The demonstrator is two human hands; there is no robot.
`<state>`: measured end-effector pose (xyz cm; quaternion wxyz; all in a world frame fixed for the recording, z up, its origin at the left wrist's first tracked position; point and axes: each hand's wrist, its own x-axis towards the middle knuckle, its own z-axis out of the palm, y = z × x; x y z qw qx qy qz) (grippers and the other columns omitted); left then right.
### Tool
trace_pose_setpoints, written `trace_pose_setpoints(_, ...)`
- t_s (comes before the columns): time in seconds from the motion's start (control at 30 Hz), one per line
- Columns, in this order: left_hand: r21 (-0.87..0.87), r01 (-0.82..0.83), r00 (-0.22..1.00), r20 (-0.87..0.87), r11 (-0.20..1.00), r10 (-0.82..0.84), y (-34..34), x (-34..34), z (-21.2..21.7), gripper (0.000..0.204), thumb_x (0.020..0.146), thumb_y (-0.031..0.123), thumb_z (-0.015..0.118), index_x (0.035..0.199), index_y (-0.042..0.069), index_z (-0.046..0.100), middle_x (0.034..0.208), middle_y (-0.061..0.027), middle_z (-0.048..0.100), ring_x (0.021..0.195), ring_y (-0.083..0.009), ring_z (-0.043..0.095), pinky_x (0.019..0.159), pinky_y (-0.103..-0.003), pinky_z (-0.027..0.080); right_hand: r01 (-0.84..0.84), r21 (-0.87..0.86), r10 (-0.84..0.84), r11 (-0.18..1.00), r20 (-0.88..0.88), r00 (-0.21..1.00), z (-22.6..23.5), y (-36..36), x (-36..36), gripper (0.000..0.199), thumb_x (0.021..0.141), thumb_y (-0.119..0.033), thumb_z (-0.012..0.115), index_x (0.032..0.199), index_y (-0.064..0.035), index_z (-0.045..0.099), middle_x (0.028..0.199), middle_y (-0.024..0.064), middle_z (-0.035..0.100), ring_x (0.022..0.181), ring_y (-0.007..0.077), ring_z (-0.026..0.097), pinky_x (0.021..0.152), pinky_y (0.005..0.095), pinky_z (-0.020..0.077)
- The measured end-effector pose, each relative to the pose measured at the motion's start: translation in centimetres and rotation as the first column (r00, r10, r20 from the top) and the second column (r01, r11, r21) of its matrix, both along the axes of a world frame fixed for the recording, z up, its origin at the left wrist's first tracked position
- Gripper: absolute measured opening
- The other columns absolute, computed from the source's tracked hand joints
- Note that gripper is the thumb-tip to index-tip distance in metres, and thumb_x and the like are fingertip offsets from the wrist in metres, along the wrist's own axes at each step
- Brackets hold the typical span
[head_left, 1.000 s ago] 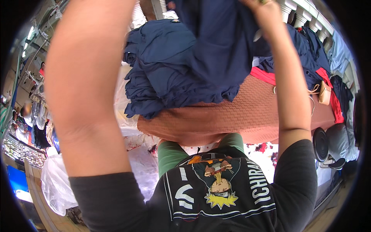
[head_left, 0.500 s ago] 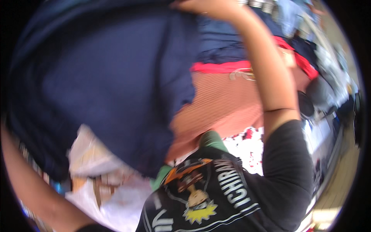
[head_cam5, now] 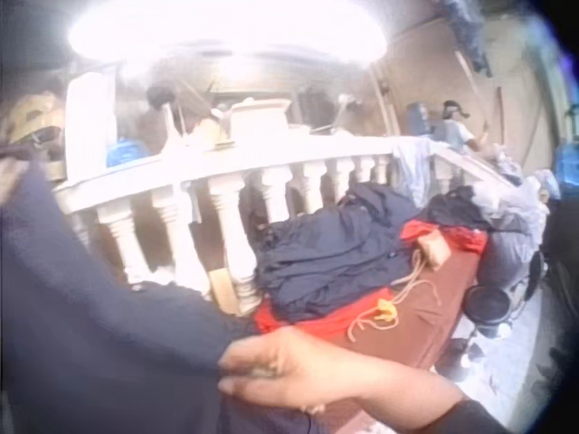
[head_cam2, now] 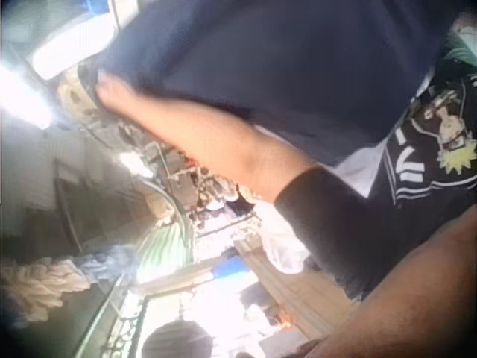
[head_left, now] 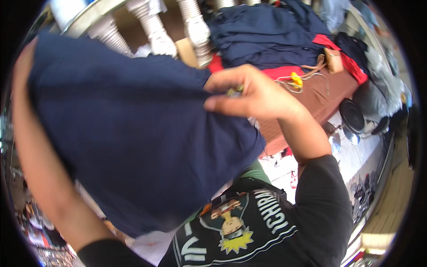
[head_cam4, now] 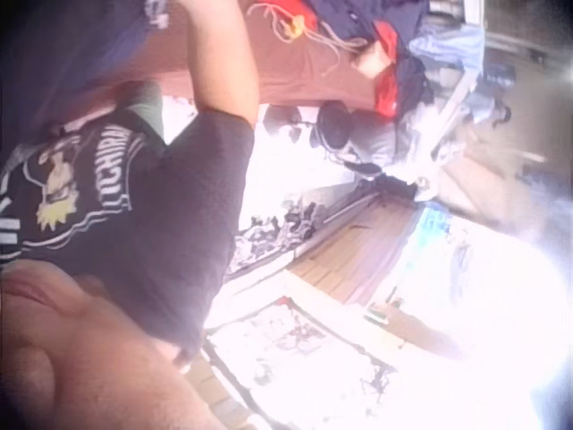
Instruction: The person trims loose threads from a stack of dark blue shirts using a pair of snips, handling the shirts one at a time and placing the finished items into a large plastic bag on the floor.
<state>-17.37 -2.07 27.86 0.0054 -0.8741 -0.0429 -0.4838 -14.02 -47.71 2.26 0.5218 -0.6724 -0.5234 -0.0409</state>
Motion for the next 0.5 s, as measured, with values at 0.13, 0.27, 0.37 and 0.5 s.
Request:
trace_pose_setpoints(0.13,0.155,0.238,0.932,-0.312,0.959,-0.181,-6.7,12.6,-12.2,0.042,0.097,0.025,0.049,0.129,-0.001,0.054,0.137,-0.0199,0.051,0.132,-0.0303,0.044,0.111,-0.037,0.033,0.174,-0.071,-0.187,0.982,-0.469,0.863,-5.9,2.7,7.6,0.017,0.084,-0.018,0.073,0.078,-0.0075,0.062,0.067,-0.0122,0.049,0.063,-0.001,0.044,0.057,0.0182,0.0357)
trace_pose_setpoints(0.27,0.025,0.556,0.776,-0.375,0.831,-0.508,-12.4,9.0,-23.8,0.039,0.093,0.023,0.057,0.13,0.009,0.057,0.137,-0.0144,0.052,0.134,-0.0301,0.041,0.112,-0.035,0.03,0.241,-0.253,-0.349,0.937,-0.724,0.595,-13.5,2.5,10.8,0.036,0.082,-0.03,0.074,0.062,-0.0141,0.049,0.046,-0.0065,0.036,0.037,0.0057,0.031,0.04,0.0249,0.0258)
trace_pose_setpoints(0.37,0.004,0.58,0.801,-0.184,0.815,-0.569,-17.0,2.0,-32.2,0.031,0.08,0.018,0.072,0.109,0.012,0.068,0.117,-0.0078,0.065,0.116,-0.0309,0.055,0.099,-0.041,0.042,0.142,-0.23,-0.27,0.963,-0.846,0.46,-17.3,1.5,11.1,0.041,0.083,-0.033,0.073,0.06,-0.0165,0.044,0.043,-0.0048,0.036,0.035,0.0065,0.029,0.039,0.0255,0.0243)
trace_pose_setpoints(0.5,-0.177,0.559,0.775,-0.234,0.81,-0.587,-21.6,-2.6,-42.1,0.037,0.067,0.019,0.081,0.101,0.015,0.068,0.109,-0.002,0.062,0.107,-0.0242,0.056,0.091,-0.038,0.041,0.024,-0.216,-0.204,0.976,-0.876,0.437,-18.8,0.1,9.9,0.034,0.084,-0.033,0.072,0.068,-0.0136,0.05,0.043,-0.004,0.037,0.036,0.0067,0.03,0.04,0.0257,0.0273)
